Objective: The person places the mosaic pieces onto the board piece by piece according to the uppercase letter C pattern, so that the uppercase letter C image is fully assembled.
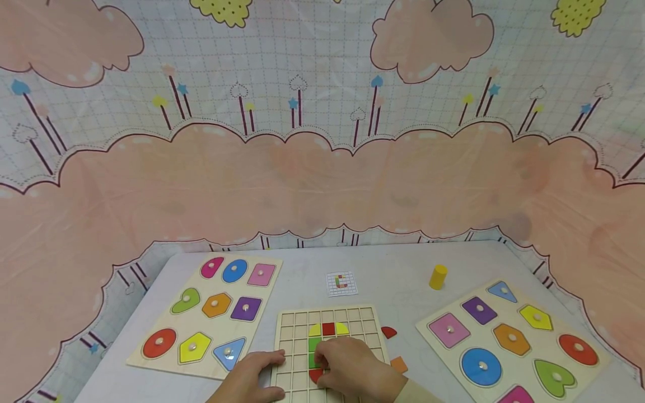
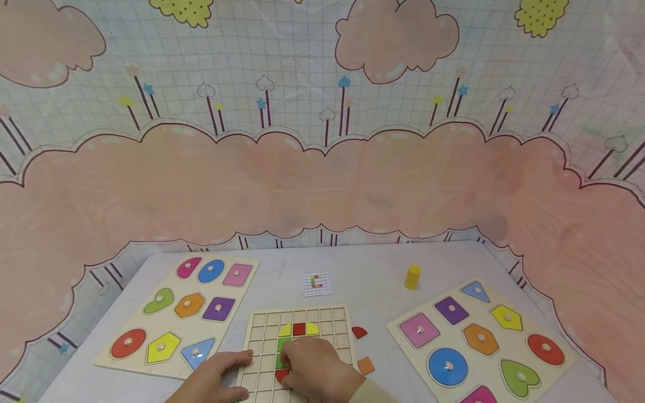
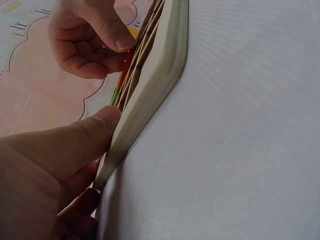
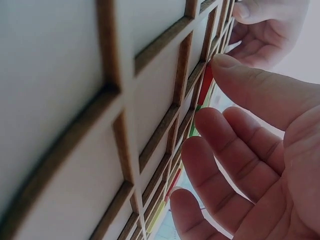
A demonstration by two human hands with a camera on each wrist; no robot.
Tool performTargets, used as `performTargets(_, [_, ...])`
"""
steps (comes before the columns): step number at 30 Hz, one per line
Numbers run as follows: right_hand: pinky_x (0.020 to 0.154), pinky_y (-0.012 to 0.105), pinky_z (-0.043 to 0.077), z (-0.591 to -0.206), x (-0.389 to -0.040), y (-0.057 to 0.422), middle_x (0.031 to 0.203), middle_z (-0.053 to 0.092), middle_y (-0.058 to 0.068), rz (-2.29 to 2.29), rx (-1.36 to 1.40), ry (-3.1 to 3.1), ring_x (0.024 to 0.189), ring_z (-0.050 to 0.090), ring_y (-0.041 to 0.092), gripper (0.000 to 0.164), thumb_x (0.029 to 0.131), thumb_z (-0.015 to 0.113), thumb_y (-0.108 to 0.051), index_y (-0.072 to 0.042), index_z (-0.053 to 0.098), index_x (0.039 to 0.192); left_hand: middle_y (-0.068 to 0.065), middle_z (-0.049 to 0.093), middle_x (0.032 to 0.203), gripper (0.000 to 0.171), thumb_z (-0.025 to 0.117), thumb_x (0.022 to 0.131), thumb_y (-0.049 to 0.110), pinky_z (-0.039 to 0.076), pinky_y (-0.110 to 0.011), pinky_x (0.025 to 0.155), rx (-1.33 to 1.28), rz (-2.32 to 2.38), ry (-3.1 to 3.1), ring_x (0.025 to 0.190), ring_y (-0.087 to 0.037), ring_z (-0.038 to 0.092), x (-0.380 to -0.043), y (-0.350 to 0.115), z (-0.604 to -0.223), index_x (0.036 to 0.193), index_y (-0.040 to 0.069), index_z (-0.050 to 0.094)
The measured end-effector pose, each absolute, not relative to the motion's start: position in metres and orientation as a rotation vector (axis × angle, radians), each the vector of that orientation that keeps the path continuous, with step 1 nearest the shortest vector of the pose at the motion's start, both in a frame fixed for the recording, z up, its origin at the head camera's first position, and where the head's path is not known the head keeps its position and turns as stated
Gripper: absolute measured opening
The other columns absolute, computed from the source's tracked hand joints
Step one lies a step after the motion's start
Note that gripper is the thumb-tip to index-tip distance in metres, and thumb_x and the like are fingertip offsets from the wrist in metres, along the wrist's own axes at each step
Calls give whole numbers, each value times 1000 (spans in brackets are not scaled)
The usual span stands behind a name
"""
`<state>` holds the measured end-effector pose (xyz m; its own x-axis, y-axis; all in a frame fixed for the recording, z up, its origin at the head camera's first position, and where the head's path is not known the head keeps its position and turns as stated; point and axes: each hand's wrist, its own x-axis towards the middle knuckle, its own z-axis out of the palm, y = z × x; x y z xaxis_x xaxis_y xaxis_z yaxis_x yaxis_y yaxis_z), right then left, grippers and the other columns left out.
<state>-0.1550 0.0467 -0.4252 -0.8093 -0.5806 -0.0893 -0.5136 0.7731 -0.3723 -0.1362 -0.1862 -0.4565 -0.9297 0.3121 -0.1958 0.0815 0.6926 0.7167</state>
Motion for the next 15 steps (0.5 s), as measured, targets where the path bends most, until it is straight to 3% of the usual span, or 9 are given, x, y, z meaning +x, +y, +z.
performTargets(15, [70,24,45,-423,-156,50,77,54,-18,-548,-825,2736,72,49,3,20,80,81,-30,-22,70,94,-9,65,130,50,89,74,17,39,-66,102,268,1080,2581,125,-45,51,-137,-186,-457,120,6,70])
